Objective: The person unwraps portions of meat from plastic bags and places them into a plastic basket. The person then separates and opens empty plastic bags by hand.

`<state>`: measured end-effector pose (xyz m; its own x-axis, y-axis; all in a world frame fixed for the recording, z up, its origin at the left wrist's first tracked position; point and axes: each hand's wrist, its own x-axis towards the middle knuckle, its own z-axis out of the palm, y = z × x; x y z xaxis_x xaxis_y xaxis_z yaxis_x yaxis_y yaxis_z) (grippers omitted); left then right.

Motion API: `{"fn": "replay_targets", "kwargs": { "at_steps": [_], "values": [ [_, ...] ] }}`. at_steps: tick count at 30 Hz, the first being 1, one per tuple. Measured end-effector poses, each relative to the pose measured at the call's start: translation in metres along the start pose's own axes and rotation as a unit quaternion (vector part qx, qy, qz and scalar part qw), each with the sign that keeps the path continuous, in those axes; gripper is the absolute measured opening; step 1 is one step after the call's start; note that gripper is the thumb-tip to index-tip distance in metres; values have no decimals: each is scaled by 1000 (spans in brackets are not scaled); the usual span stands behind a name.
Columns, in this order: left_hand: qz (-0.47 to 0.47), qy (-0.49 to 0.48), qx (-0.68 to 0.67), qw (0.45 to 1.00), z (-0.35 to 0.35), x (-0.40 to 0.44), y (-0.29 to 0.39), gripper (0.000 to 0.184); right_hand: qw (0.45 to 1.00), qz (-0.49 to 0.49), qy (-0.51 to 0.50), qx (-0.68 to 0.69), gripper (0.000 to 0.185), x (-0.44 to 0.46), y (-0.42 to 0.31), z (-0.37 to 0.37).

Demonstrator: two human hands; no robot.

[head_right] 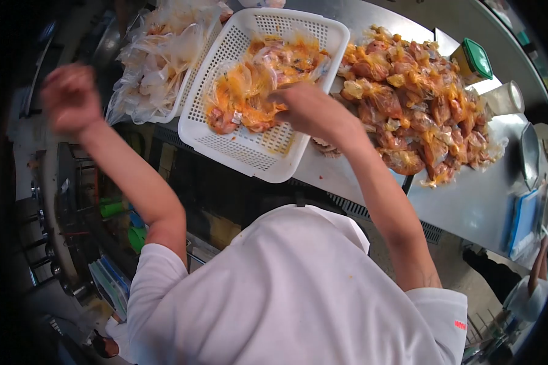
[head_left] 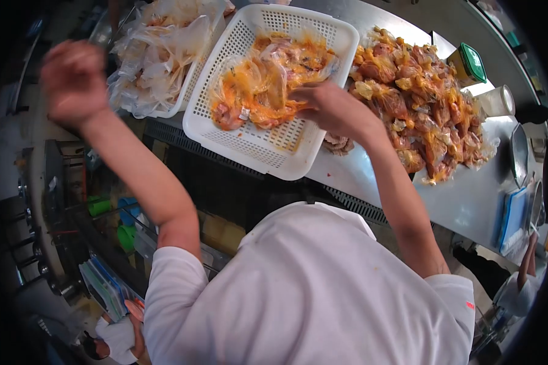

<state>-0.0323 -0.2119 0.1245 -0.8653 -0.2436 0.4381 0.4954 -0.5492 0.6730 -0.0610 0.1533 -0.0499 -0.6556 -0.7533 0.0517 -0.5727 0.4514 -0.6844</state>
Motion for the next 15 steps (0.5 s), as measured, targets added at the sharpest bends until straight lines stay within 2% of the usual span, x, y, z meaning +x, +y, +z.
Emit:
{"fn": "replay_targets", "kwargs": {
  "at_steps": [1, 2, 3, 4, 5, 7, 8, 10, 13, 14, 15],
  "values": [
    [-2, -84, 287, 954, -23, -3, -30, 22, 1000, 0, 4, 0, 36, -6, 6, -4],
    [2, -135, 475, 869, -12, -20, -71, 19, 999, 36, 32, 9, 34, -11, 10, -7],
    [-181, -121, 559, 800, -48, -23, -105, 21, 995, 72, 60, 18, 32, -15, 11, -8],
    [-225, -225, 607, 728, -97, -28, -139, 27, 995, 76, 68, 16, 32, -15, 10, -5],
    [-245, -256, 705, 615, -132, -36, -170, 34, 993, 79, 88, 23, 30, -11, 8, 0],
    [-398, -93, 744, 529, -101, -55, -201, 35, 988, 87, 122, 26, 28, 1, 2, 12],
    [-391, -104, 744, 532, -116, -59, -216, 35, 988, 70, 134, 40, 28, 10, -3, 19],
    [-188, -211, 810, 514, -162, -74, -257, 33, 986, 58, 150, 46, 27, 27, -12, 34],
    [-124, -272, 779, 551, -174, -69, -270, 25, 989, 78, 119, 48, 36, 57, -24, 54],
    [-121, -278, 777, 552, -170, -63, -264, 25, 989, 86, 119, 15, 40, 67, -27, 59],
    [-170, -296, 749, 567, -140, -57, -238, 23, 988, 96, 119, -14, 44, 75, -29, 68]
  ]
}}
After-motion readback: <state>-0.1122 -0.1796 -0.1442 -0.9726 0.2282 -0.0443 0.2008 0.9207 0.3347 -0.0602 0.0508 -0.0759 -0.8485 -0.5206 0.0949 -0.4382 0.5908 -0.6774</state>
